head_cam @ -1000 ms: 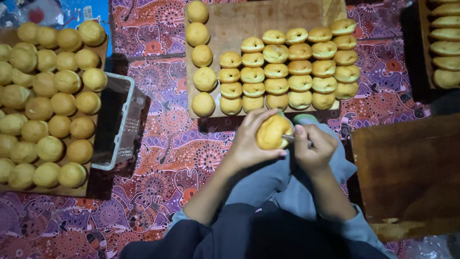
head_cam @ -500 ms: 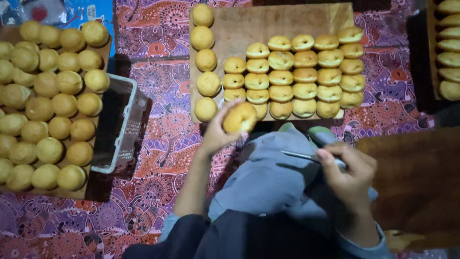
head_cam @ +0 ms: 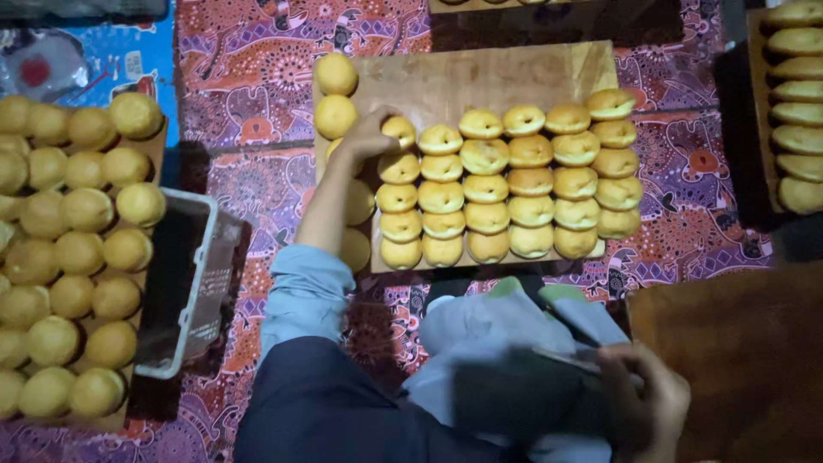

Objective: The person sits cross-legged and repeatedly picks up round buns from a wooden board. Using a small knife, they cut a hole in the center of each bun and place it back on the board. The process continues with multiple buns arranged in rows.

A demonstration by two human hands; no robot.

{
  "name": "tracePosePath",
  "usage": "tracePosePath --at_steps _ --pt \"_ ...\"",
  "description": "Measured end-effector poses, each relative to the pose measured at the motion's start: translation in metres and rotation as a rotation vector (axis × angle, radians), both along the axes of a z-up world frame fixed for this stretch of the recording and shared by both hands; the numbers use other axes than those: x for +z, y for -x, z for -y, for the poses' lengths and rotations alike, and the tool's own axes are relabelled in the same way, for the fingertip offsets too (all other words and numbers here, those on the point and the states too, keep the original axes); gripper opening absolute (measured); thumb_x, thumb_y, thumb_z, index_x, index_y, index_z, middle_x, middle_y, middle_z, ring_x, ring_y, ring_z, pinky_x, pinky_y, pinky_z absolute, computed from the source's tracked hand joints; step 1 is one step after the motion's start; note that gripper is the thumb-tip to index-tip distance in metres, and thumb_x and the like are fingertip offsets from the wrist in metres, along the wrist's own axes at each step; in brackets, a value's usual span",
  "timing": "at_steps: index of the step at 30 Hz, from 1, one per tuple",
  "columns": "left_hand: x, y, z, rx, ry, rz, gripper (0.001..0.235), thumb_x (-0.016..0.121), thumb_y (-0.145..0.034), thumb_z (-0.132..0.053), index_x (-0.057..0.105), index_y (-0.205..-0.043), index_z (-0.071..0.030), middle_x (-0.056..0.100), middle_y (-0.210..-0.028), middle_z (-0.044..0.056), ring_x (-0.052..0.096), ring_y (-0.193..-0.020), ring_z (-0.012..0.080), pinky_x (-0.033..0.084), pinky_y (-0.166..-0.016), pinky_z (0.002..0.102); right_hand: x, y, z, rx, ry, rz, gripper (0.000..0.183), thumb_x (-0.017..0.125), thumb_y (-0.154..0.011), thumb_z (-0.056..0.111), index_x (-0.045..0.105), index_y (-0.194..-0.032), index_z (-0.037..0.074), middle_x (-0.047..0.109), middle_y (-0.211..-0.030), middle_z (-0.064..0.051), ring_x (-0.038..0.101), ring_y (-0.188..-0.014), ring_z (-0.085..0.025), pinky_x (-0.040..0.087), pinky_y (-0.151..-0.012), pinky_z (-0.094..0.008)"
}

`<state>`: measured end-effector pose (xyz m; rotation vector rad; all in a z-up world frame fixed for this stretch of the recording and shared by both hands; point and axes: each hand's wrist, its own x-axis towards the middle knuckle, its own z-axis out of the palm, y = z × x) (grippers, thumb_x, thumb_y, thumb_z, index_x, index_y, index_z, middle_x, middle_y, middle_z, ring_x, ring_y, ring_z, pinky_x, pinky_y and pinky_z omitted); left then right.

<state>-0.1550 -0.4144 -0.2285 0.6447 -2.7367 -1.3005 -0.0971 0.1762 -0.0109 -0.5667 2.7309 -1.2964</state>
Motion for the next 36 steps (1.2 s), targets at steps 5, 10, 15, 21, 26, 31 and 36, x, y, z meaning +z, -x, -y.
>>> tracePosePath --at_steps 5,10,15,21,26,31,36 --pt "-0.026 0.015 -0.005 0.037 -0.241 0.008 0.055 0.068 -0.069 -0.012 0.068 -0.124 -0.015 0.072 -0.122 0.008 0.067 -0.115 0.0198 0.052 -0.101 0.031 0.004 0.002 -0.005 0.009 -0.019 0.085 0.006 0.074 -0.088 0.007 0.07 -0.088 0.003 0.066 -0.066 -0.007 0.063 -0.057 -0.011 0.049 -0.059 -0.03" --pt "-0.033 0.006 -0.016 0.139 -0.197 -0.213 0.047 0.067 -0.071 -0.009 0.07 -0.118 -0.012 0.071 -0.121 0.01 0.067 -0.117 0.0244 0.051 -0.105 0.034 0.01 0.003 0.004 0.107 -0.036 -0.041 0.007 0.074 -0.088 0.006 0.069 -0.089 0.002 0.067 -0.072 -0.008 0.065 -0.061 -0.011 0.05 -0.064 -0.03" --pt "-0.034 0.003 -0.033 0.202 0.055 -0.24 0.063 0.081 -0.072 -0.01 0.059 -0.131 -0.009 0.053 -0.13 0.022 0.049 -0.124 0.0414 0.038 -0.107 0.045 0.013 0.0 0.016 0.08 -0.052 -0.015 0.01 0.075 -0.087 0.01 0.07 -0.089 0.001 0.069 -0.073 -0.008 0.067 -0.065 -0.011 0.051 -0.062 -0.029" --pt "-0.035 -0.073 -0.07 0.507 -0.372 -0.666 0.048 0.063 -0.093 -0.005 0.052 -0.14 -0.007 0.06 -0.135 0.017 0.058 -0.132 0.0343 0.046 -0.114 0.039 0.011 -0.001 0.018 -0.016 0.058 0.151 0.017 0.071 -0.094 0.014 0.071 -0.087 0.0 0.068 -0.073 -0.004 0.061 -0.072 -0.009 0.049 -0.065 -0.026" --pt "-0.034 -0.198 -0.125 1.034 0.12 -0.1 0.04 0.066 -0.095 -0.022 0.061 -0.133 -0.011 0.059 -0.128 0.016 0.055 -0.117 0.0334 0.045 -0.098 0.047 0.005 0.007 0.013 0.046 0.115 0.116 0.022 0.065 -0.103 0.018 0.07 -0.093 -0.001 0.067 -0.082 -0.004 0.059 -0.078 -0.009 0.046 -0.071 -0.026" --pt "-0.033 -0.226 -0.171 0.901 0.323 0.142 0.058 0.087 -0.08 -0.036 0.059 -0.123 -0.009 0.041 -0.143 0.034 0.034 -0.13 0.0521 0.029 -0.099 0.074 -0.002 0.011 0.023 0.154 0.163 0.032 0.028 0.057 -0.112 0.019 0.069 -0.097 -0.002 0.067 -0.085 -0.004 0.059 -0.08 -0.01 0.047 -0.074 -0.026" --pt "-0.023 -0.222 -0.198 0.829 0.012 -0.069 0.074 0.088 -0.078 -0.038 0.044 -0.13 -0.008 0.063 -0.125 0.019 0.062 -0.118 0.039 0.051 -0.099 0.056 0.003 -0.009 0.039 0.216 0.239 0.001 0.028 0.055 -0.114 0.019 0.069 -0.1 0.0 0.069 -0.093 -0.005 0.061 -0.087 -0.01 0.049 -0.08 -0.027"
